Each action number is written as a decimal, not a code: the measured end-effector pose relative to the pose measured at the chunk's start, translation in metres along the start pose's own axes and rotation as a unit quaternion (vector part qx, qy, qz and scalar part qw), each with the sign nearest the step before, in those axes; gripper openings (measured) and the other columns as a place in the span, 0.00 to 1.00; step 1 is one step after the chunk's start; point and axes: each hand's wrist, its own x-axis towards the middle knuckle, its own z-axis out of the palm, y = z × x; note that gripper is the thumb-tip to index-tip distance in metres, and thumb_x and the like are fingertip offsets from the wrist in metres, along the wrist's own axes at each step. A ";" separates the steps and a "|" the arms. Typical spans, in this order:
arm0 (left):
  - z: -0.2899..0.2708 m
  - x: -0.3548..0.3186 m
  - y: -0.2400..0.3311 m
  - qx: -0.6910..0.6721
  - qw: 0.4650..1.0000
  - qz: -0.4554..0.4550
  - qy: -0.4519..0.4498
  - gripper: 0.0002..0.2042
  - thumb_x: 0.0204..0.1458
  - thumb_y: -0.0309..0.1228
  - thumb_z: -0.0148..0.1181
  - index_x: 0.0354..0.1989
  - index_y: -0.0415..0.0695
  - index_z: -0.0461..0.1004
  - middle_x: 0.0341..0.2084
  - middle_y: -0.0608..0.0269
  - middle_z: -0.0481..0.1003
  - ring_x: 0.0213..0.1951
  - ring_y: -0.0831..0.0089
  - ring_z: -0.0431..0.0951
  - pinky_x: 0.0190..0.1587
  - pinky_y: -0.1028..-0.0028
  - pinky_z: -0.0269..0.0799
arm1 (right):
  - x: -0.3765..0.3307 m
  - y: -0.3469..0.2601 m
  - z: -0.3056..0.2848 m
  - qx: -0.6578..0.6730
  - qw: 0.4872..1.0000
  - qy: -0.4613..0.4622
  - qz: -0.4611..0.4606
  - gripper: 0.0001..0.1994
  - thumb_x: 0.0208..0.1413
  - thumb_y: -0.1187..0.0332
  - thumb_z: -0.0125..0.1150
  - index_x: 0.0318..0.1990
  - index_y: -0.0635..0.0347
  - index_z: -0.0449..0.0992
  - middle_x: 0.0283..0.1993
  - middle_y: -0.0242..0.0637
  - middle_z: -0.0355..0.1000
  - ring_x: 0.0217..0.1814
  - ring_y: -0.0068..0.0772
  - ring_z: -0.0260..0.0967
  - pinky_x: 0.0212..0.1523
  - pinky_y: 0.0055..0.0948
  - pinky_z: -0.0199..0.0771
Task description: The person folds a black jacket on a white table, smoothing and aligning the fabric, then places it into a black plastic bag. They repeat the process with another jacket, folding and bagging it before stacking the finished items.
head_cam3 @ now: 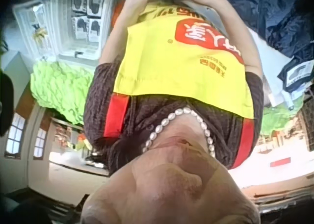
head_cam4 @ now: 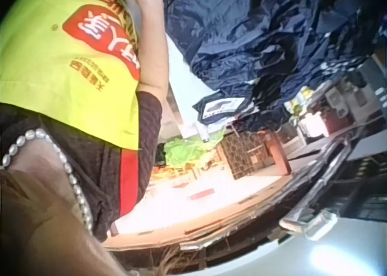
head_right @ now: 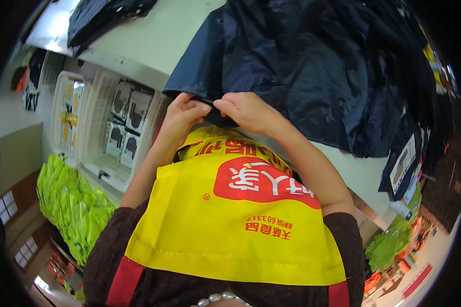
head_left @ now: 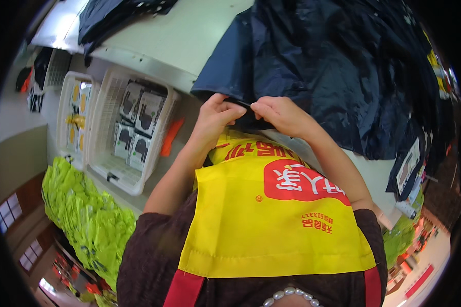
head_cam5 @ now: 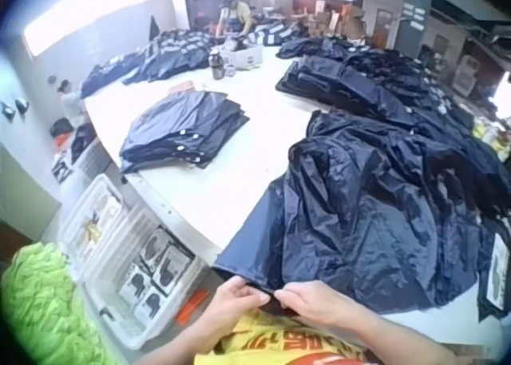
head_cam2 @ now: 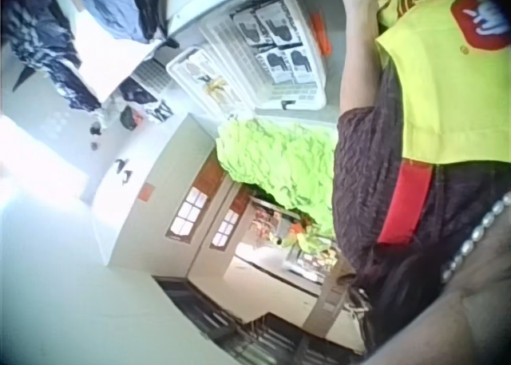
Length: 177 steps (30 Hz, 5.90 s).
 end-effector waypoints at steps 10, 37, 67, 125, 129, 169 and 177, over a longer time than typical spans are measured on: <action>-0.219 0.108 0.075 -0.297 0.886 0.256 0.248 0.22 0.56 0.35 0.45 0.58 0.41 0.58 0.55 0.53 0.64 0.56 0.61 0.63 0.59 0.60 0.56 | -0.106 0.053 -0.023 0.231 0.947 0.205 0.093 0.14 0.56 0.62 0.57 0.43 0.63 0.74 0.37 0.35 0.73 0.40 0.22 0.68 0.41 0.24 0.68; 0.061 0.079 0.020 0.877 0.463 0.123 0.038 0.15 0.48 0.31 0.52 0.47 0.50 0.73 0.43 0.54 0.74 0.46 0.56 0.72 0.46 0.61 0.70 | -0.252 0.254 -0.052 0.105 0.809 0.578 0.026 0.13 0.56 0.63 0.56 0.40 0.65 0.76 0.39 0.37 0.72 0.42 0.27 0.70 0.44 0.22 0.67; 0.276 0.032 -0.063 0.176 0.841 0.106 -0.501 0.09 0.52 0.21 0.55 0.43 0.39 0.71 0.34 0.67 0.73 0.39 0.81 0.72 0.44 0.82 0.68 | -0.233 0.129 -0.024 0.256 0.784 0.561 -0.076 0.16 0.62 0.67 0.44 0.54 0.64 0.66 0.50 0.36 0.67 0.53 0.25 0.63 0.55 0.24 0.59; 0.214 -0.004 0.018 0.120 0.901 -0.190 -0.372 0.06 0.48 0.25 0.55 0.31 0.36 0.77 0.27 0.60 0.78 0.26 0.75 0.78 0.33 0.81 0.74 | -0.249 0.015 -0.040 0.159 0.931 0.324 -0.053 0.05 0.45 0.73 0.64 0.28 0.61 0.74 0.23 0.30 0.68 0.23 0.19 0.65 0.25 0.18 0.62; 0.220 -0.009 0.024 0.085 0.923 -0.225 -0.301 0.04 0.46 0.24 0.58 0.29 0.37 0.76 0.24 0.59 0.78 0.24 0.71 0.79 0.31 0.78 0.76 | -0.270 0.031 -0.038 0.258 0.899 0.338 -0.104 0.09 0.48 0.67 0.61 0.34 0.62 0.74 0.27 0.28 0.68 0.25 0.17 0.61 0.26 0.17 0.61; 0.202 0.012 0.007 0.034 0.858 -0.239 -0.454 0.18 0.45 0.27 0.62 0.46 0.36 0.71 0.36 0.60 0.76 0.35 0.75 0.78 0.40 0.78 0.74 | -0.212 0.117 -0.013 0.234 0.899 0.356 -0.101 0.14 0.36 0.71 0.72 0.30 0.60 0.71 0.27 0.24 0.62 0.25 0.17 0.53 0.25 0.19 0.54; 0.161 0.018 -0.004 0.431 0.838 0.165 -0.292 0.23 0.33 0.18 0.67 0.42 0.40 0.67 0.33 0.67 0.70 0.36 0.80 0.69 0.42 0.80 0.66 | -0.180 0.096 -0.008 0.017 0.813 0.566 -0.140 0.14 0.43 0.61 0.68 0.24 0.60 0.70 0.23 0.38 0.66 0.26 0.35 0.65 0.26 0.33 0.64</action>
